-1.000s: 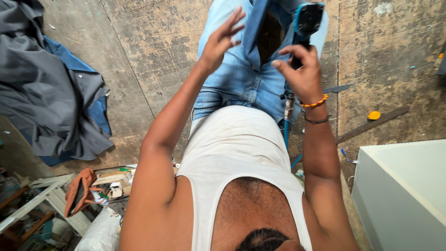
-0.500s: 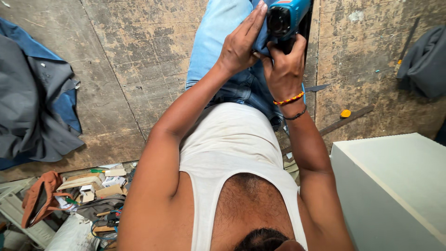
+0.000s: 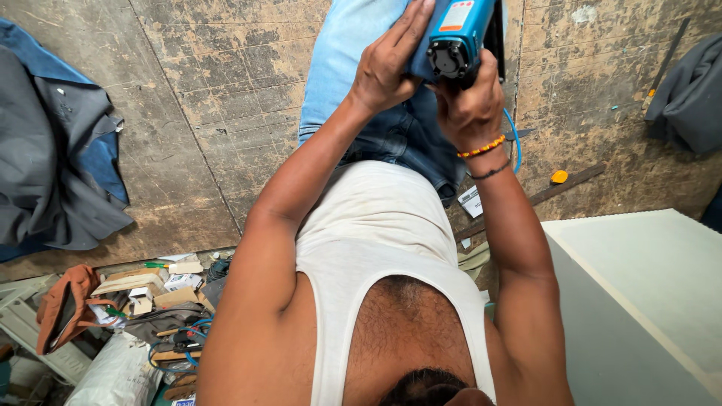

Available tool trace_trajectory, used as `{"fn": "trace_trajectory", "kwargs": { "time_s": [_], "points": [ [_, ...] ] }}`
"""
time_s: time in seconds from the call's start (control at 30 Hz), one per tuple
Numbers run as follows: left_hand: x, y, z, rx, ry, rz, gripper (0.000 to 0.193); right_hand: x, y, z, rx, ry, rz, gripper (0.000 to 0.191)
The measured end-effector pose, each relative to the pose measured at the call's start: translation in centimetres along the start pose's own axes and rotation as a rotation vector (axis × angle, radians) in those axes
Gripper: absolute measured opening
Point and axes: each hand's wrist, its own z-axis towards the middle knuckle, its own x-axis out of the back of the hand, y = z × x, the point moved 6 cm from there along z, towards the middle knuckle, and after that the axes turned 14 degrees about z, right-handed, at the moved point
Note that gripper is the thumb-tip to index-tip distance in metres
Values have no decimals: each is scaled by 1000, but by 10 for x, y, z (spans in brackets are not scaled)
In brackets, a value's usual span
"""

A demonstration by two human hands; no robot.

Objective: The person sits on the floor and uses a pneumatic staple gun to attach blue fabric to the edges of a rectangular board. They repeatedly fold the fabric over the edges and fire staples to secure it, working along the perimeter.

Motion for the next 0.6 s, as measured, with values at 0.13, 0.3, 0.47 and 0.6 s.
{"fn": "trace_trajectory", "kwargs": {
  "time_s": [0.13,0.3,0.47,0.6],
  "points": [
    [6,-4,-1,23,25,-21,98,-16,13,10,3,62,59,15],
    [16,-6,-3,48,58,-88,103,-19,6,16,47,93,26,15],
    [20,-2,-1,81,57,-31,102,-6,5,18,-1,49,69,16],
    [20,0,-1,62,67,-40,105,3,6,28,58,66,27,25]
  ]
}}
